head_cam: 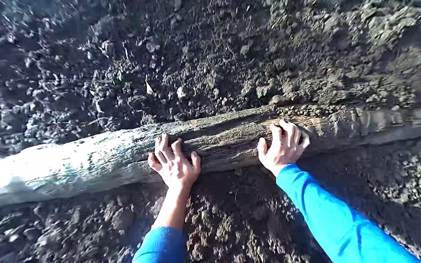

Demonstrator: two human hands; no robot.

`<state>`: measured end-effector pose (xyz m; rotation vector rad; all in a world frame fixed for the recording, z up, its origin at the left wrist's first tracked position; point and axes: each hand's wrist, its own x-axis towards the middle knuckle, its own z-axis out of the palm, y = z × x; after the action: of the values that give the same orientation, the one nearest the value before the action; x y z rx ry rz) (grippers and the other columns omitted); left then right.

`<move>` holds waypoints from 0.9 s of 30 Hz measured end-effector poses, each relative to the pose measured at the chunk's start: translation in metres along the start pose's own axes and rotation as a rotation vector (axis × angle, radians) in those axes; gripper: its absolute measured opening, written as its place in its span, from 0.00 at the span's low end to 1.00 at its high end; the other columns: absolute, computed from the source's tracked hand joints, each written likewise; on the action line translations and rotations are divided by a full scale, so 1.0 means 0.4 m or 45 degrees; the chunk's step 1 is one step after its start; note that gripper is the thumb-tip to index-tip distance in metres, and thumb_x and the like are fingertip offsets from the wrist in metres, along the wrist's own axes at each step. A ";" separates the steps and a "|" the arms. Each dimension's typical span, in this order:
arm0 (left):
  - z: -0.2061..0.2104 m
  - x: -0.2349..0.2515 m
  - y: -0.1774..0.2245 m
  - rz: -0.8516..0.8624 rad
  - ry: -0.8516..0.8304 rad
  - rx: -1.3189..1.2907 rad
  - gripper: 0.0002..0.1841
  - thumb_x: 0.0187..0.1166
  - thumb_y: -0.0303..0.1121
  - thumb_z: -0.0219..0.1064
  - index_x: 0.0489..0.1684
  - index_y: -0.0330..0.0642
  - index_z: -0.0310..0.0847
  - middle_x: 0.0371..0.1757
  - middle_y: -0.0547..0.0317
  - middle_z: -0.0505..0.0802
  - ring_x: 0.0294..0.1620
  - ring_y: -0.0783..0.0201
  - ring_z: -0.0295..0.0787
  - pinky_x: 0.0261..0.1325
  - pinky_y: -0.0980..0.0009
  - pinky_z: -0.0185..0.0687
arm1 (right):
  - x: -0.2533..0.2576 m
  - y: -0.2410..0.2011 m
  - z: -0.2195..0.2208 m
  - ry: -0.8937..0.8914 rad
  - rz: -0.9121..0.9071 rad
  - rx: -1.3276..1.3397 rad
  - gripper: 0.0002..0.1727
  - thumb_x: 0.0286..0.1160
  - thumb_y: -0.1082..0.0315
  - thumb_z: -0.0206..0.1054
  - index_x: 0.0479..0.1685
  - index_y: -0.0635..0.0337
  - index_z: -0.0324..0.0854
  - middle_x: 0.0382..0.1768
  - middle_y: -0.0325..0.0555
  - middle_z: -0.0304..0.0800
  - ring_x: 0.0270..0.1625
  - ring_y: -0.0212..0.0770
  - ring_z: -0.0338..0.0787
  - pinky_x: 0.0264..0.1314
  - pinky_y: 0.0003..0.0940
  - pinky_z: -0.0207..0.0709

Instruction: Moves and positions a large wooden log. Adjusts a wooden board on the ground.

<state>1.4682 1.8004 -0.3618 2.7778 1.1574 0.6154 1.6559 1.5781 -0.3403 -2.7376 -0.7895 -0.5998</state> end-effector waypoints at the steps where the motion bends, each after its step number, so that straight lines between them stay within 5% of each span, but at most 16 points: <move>1: 0.008 0.021 0.006 -0.007 0.005 0.003 0.36 0.69 0.61 0.48 0.67 0.46 0.82 0.88 0.41 0.70 0.92 0.41 0.55 0.84 0.33 0.43 | 0.029 0.000 0.012 0.002 -0.009 0.011 0.31 0.66 0.42 0.60 0.61 0.51 0.89 0.72 0.58 0.84 0.77 0.64 0.79 0.76 0.74 0.60; 11: 0.110 0.301 0.066 -0.116 0.018 0.079 0.38 0.69 0.62 0.46 0.65 0.40 0.81 0.85 0.32 0.70 0.90 0.33 0.56 0.80 0.30 0.45 | 0.410 -0.017 0.196 -0.038 -0.166 0.070 0.30 0.64 0.42 0.60 0.60 0.48 0.90 0.72 0.53 0.84 0.77 0.59 0.79 0.78 0.70 0.60; 27: 0.244 0.741 0.050 -0.188 -0.174 0.103 0.36 0.68 0.60 0.51 0.62 0.37 0.82 0.83 0.36 0.72 0.88 0.34 0.59 0.79 0.28 0.48 | 0.852 -0.123 0.456 -0.049 -0.242 0.112 0.29 0.66 0.43 0.57 0.58 0.49 0.90 0.69 0.51 0.87 0.74 0.58 0.82 0.78 0.67 0.61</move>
<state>1.7080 2.0008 -0.3477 2.7166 1.3695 0.3668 1.9500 1.8337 -0.3463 -2.6198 -1.0683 -0.5361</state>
